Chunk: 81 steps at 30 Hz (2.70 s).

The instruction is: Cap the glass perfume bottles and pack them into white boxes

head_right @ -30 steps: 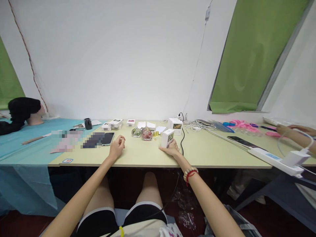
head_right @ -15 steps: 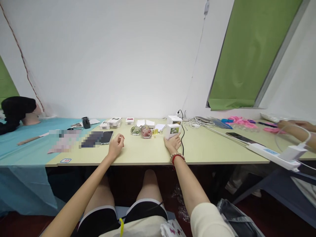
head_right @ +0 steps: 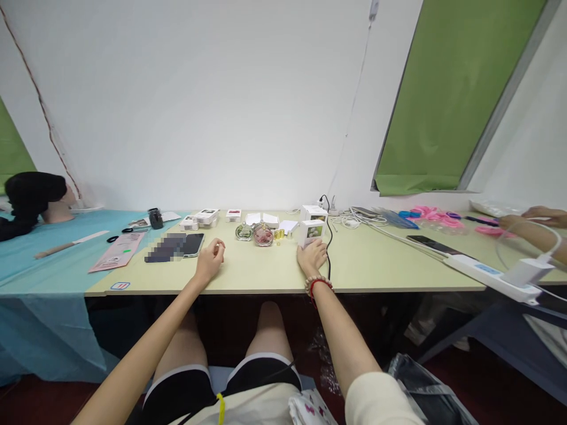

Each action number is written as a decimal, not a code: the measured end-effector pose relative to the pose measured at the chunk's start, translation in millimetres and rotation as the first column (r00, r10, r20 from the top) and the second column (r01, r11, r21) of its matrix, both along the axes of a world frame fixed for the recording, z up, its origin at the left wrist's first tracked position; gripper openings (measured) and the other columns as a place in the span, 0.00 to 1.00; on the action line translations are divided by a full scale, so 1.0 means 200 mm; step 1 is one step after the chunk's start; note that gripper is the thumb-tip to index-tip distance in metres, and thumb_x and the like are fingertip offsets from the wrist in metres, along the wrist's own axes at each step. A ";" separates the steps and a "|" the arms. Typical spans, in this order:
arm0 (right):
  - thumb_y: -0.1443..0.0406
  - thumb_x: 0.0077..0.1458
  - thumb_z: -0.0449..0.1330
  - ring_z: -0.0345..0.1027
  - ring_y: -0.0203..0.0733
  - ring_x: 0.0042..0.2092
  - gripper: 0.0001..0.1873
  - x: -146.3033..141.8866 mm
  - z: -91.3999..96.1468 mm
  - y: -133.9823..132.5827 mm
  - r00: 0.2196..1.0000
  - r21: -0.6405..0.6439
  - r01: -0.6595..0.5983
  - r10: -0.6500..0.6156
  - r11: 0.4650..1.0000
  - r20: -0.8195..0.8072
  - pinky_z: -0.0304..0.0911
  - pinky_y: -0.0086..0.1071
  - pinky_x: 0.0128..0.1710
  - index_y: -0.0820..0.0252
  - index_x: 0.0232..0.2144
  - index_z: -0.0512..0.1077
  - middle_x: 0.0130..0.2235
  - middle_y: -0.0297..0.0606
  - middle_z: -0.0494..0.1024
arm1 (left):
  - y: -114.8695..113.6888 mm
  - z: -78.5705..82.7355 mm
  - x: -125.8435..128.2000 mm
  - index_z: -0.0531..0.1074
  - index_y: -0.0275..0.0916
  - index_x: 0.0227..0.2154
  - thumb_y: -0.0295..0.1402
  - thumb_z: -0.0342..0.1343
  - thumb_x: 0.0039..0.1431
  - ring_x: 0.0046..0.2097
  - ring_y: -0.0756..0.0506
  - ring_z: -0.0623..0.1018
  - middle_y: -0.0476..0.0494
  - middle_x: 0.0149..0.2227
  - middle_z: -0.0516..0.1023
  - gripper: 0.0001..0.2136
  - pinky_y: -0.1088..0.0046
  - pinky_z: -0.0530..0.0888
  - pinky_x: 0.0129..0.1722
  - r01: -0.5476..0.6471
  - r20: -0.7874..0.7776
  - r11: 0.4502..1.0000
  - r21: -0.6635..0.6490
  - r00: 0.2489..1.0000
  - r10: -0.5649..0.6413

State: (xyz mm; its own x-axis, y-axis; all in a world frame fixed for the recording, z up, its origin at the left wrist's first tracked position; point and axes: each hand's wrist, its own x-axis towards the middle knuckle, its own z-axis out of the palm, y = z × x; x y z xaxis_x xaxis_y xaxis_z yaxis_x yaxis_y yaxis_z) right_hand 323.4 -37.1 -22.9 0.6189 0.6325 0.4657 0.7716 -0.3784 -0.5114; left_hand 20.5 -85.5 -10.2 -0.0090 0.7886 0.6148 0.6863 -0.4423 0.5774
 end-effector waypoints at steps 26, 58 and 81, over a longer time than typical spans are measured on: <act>0.68 0.54 0.46 0.61 0.54 0.49 0.24 -0.02 -0.02 -0.01 0.969 -0.042 -0.210 0.214 0.977 0.121 0.52 0.43 0.48 0.63 0.54 0.55 0.51 0.55 0.58 | -0.02 0.01 0.01 0.65 0.41 0.35 0.36 0.37 0.60 0.22 0.50 0.69 0.52 0.18 0.67 0.12 0.76 0.60 0.26 0.054 -0.082 0.998 -0.030 0.995 -0.056; 0.58 0.52 0.49 0.47 0.57 0.59 0.33 0.07 -0.05 0.22 0.987 -0.200 -0.152 0.160 0.968 0.022 0.37 0.50 0.56 0.77 0.54 0.56 0.59 0.62 0.50 | -0.03 0.02 0.01 0.62 0.41 0.32 0.35 0.36 0.61 0.22 0.50 0.68 0.52 0.18 0.66 0.10 0.76 0.58 0.26 0.065 -0.128 0.997 -0.030 0.989 -0.069; 0.58 0.42 0.56 0.54 0.54 0.56 0.47 0.18 -0.01 0.23 0.982 -0.021 -0.139 0.134 0.990 -0.134 0.43 0.43 0.55 0.66 0.61 0.40 0.54 0.53 0.61 | -0.02 0.01 0.02 0.62 0.41 0.32 0.36 0.36 0.61 0.22 0.50 0.68 0.52 0.19 0.67 0.11 0.77 0.58 0.26 0.051 -0.134 0.998 -0.038 0.989 -0.055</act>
